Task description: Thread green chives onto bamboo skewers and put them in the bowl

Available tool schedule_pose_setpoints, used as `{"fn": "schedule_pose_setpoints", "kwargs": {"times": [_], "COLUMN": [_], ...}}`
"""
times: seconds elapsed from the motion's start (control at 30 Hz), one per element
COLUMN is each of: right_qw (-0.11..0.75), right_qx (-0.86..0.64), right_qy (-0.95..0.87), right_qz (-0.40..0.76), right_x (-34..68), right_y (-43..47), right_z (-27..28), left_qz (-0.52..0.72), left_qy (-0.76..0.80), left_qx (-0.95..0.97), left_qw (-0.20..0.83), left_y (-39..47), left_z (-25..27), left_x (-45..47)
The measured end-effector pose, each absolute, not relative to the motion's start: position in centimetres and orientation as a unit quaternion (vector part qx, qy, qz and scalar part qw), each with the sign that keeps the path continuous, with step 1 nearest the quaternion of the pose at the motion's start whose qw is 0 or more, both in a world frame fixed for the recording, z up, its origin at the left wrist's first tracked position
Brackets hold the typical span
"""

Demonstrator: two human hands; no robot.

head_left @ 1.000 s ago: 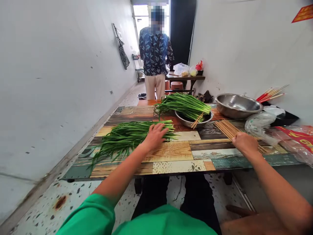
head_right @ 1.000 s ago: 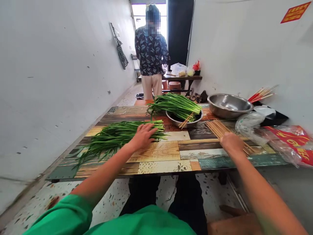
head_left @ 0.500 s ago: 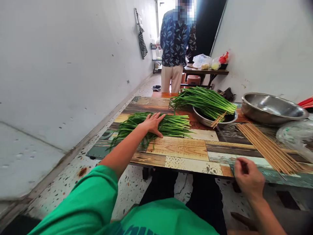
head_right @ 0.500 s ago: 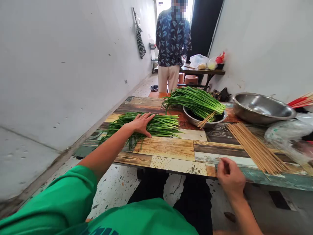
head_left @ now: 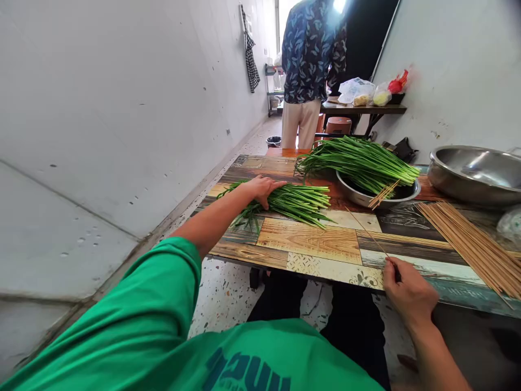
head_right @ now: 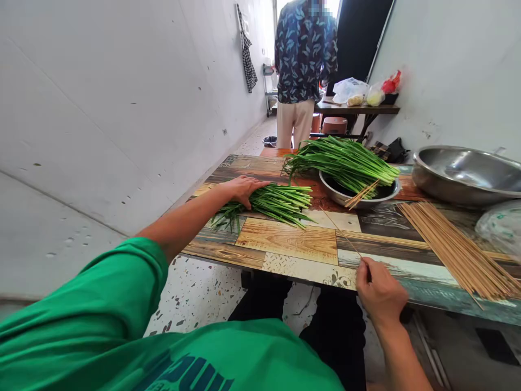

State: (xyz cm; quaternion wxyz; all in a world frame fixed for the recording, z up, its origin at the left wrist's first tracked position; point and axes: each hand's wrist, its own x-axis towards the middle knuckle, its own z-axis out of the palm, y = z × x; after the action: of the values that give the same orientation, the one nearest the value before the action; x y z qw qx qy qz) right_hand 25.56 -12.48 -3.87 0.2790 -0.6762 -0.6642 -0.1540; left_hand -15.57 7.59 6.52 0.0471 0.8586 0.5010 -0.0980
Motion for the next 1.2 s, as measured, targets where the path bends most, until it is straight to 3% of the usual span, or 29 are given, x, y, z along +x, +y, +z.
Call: {"fn": "schedule_pose_setpoints", "kwargs": {"times": [0.27, 0.57, 0.73, 0.83, 0.93, 1.07, 1.13, 1.2], "right_qw": [0.27, 0.272, 0.252, 0.23, 0.221, 0.283, 0.341, 0.364], "right_qx": [-0.687, -0.703, -0.694, -0.698, -0.693, -0.663, -0.632, -0.566], "right_qy": [-0.657, -0.642, -0.666, -0.676, -0.686, -0.686, -0.654, -0.587], "right_qz": [-0.149, -0.14, -0.11, -0.055, -0.003, 0.101, 0.238, 0.45], "right_x": [25.3, 24.9, 24.8, 24.1, 22.9, 20.8, 19.7, 18.6], "right_y": [-12.4, -12.3, -12.7, -12.8, -12.2, -11.8, -12.4, -13.4], "right_z": [-4.0, -3.9, -3.2, -2.4, -2.0, -1.1, -0.3, 0.7], "left_qz": [-0.018, 0.037, 0.028, 0.055, 0.128, 0.169, 0.162, 0.143], "left_qy": [0.497, 0.524, 0.572, 0.6, 0.521, 0.49, 0.506, 0.521], "left_qx": [0.867, 0.85, 0.82, 0.798, 0.843, 0.854, 0.846, 0.839], "left_qw": [-0.025, -0.031, -0.027, -0.021, -0.027, -0.035, -0.044, -0.058], "left_y": [1.2, 5.2, 4.6, 3.6, 3.8, 5.0, 5.3, 5.3], "left_z": [4.4, 1.5, 2.7, 4.1, 4.6, 3.5, 2.7, 2.3], "left_x": [-12.7, -13.0, -11.8, -10.0, -7.2, -4.2, -3.8, -4.1]}}
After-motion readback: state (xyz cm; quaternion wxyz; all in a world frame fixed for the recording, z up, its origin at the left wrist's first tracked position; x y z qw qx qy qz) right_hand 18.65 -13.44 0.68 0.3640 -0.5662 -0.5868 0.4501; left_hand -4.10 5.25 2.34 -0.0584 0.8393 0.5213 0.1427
